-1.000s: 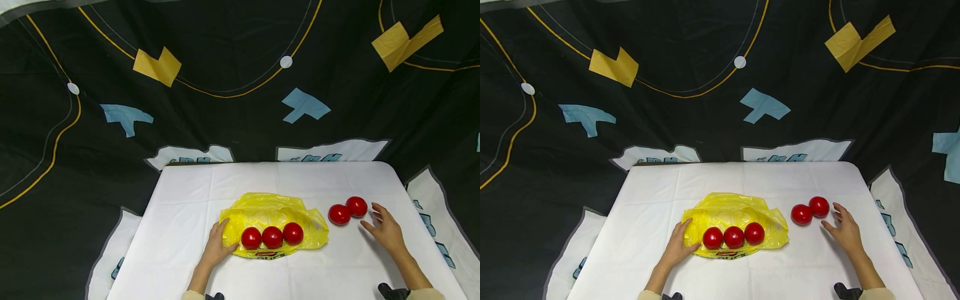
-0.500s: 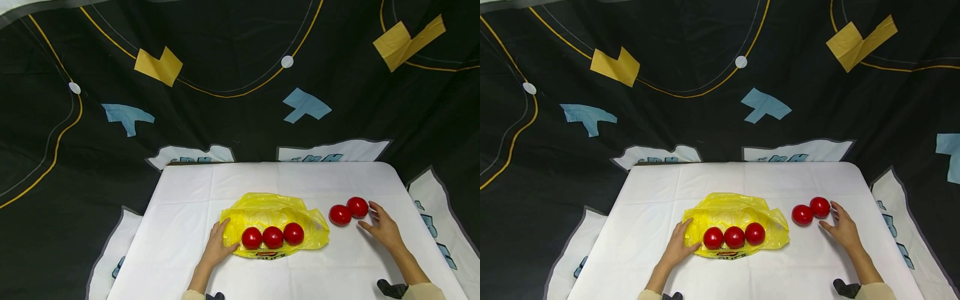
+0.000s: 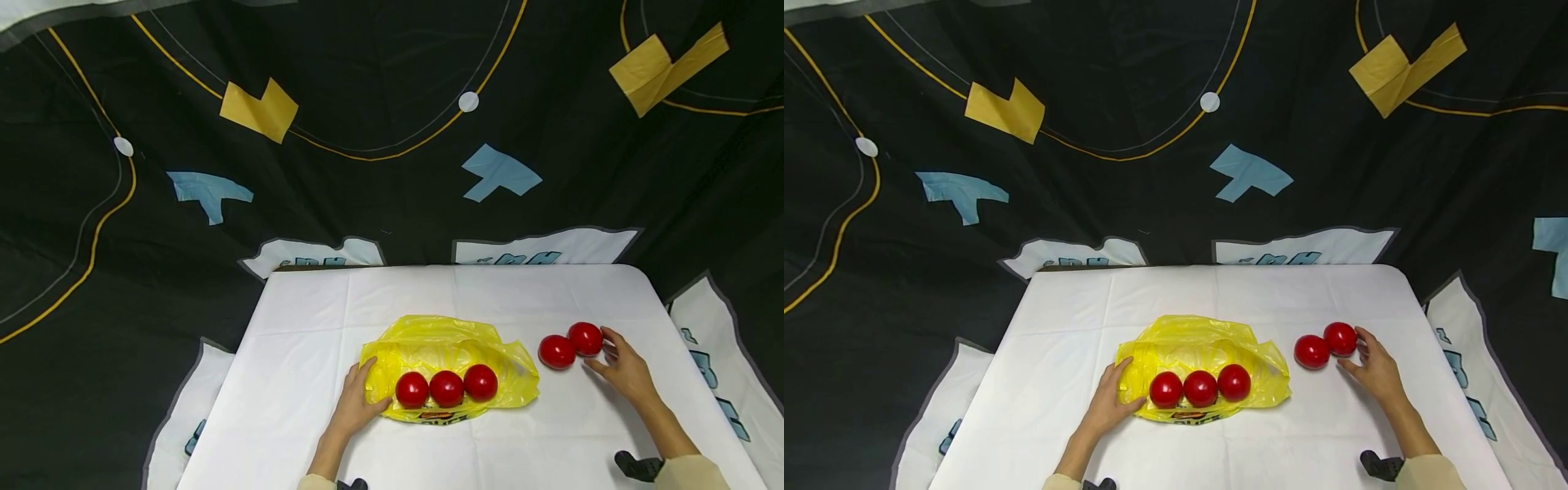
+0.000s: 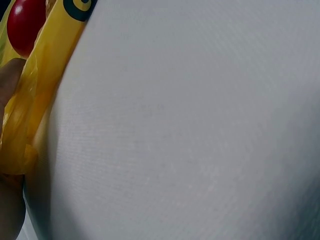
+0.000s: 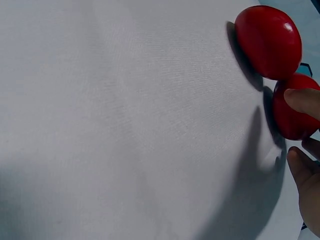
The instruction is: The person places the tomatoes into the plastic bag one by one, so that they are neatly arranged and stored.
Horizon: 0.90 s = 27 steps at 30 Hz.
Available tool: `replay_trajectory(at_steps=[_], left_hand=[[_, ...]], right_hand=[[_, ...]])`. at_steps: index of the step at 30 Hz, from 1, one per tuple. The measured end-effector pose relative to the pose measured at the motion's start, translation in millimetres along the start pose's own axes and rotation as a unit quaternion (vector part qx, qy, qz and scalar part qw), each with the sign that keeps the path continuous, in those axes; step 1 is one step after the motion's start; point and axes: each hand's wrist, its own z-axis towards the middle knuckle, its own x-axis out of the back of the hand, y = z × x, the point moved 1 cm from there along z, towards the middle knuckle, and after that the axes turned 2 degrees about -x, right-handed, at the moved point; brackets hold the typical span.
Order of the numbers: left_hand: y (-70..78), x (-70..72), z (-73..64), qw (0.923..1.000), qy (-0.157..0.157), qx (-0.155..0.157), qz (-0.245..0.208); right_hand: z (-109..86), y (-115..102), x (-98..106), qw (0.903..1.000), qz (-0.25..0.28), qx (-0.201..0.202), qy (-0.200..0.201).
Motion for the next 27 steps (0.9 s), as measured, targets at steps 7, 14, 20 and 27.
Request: replay_trajectory(at_steps=[7,14,20,27], left_hand=[[-0.7,-0.7,-0.1,1.0000,0.002,-0.004,0.002],[-1.4,-1.4,-0.6,1.0000,0.000,-0.001,0.008],[-0.4,-1.3,-0.6,1.0000,-0.001,0.001,0.007],[-0.1,-1.1,-0.3,1.0000,-0.002,0.005,0.006]], right_hand=[[5.9,0.3,-2.4,0.9994,-0.011,0.022,0.023],[7.3,-0.6,-4.4,0.9995,-0.003,0.019,0.026],[9.0,-0.9,-5.5,0.9998,0.005,0.000,0.020],[10.2,1.1,-7.8,0.9996,0.004,-0.008,0.027]])
